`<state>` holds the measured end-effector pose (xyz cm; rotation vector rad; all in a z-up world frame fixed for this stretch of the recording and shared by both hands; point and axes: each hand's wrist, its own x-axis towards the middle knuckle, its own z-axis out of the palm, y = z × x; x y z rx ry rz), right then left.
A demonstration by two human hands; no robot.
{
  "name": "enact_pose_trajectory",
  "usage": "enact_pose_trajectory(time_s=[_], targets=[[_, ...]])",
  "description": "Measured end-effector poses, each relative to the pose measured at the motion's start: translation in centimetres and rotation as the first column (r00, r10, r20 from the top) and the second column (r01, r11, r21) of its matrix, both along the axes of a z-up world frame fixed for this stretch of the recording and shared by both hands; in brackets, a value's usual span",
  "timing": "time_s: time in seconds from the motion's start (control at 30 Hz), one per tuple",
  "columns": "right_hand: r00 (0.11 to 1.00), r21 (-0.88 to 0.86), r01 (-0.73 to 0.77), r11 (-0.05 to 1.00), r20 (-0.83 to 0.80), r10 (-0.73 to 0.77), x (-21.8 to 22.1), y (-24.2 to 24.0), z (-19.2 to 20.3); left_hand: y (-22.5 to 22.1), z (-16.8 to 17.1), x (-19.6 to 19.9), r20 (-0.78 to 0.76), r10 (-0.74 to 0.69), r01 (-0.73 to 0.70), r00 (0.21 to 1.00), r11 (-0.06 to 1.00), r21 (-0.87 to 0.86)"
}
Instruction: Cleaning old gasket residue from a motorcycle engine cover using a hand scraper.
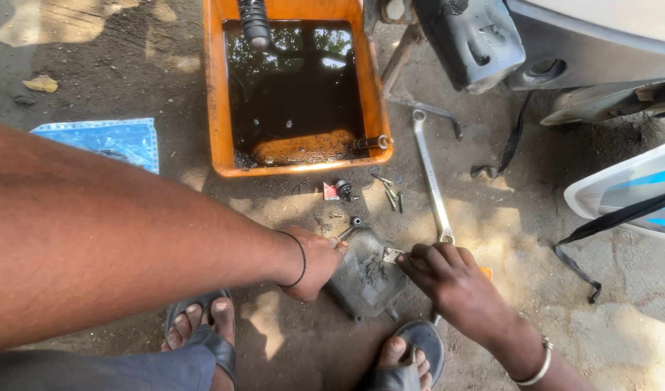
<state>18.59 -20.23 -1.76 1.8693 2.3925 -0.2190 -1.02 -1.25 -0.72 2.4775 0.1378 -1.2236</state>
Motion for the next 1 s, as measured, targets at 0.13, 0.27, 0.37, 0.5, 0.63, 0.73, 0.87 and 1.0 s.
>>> enact_pose_trajectory(time_s=[0.13,0.27,0.37,0.5,0.63,0.73,0.87,1.0], targets=[[0.997,0.165,-0.074,0.984,0.01,0.074,0.2,0.3,-1.0,-0.1,1.1,0.1,-0.04,-0.017,0.017,0.999,1.0,0.017],[0.994,0.167,-0.107,0.98,0.029,0.104,0.6,2.2,-0.1,0.0,0.2,-0.3,0.033,0.001,-0.002,0.999,1.0,0.013],[0.982,0.154,-0.188,0.97,0.031,0.186,1.3,3.6,0.6,-0.3,0.9,-0.4,0.003,-0.015,0.015,1.0,0.999,0.052],[0.967,0.101,-0.251,0.963,-0.009,0.253,1.7,5.3,1.2,-0.6,0.5,-0.7,-0.078,0.024,-0.017,0.997,0.996,0.089],[0.961,0.03,-0.254,0.967,-0.102,0.256,2.0,6.3,1.3,-0.3,1.0,-0.7,-0.2,0.05,-0.036,0.979,0.997,0.07],[0.955,0.02,-0.261,0.965,-0.139,0.261,2.2,6.4,0.8,-0.3,0.0,-0.6,-0.217,0.055,-0.036,0.975,0.995,0.089],[0.945,0.093,-0.246,0.965,-0.2,0.26,2.1,6.5,0.0,-0.3,-0.1,-0.6,-0.223,0.037,-0.021,0.974,0.997,0.075],[0.929,0.067,-0.256,0.964,-0.259,0.264,1.1,6.7,0.4,-0.5,-0.3,-0.4,-0.281,0.012,0.013,0.96,0.996,0.089]])
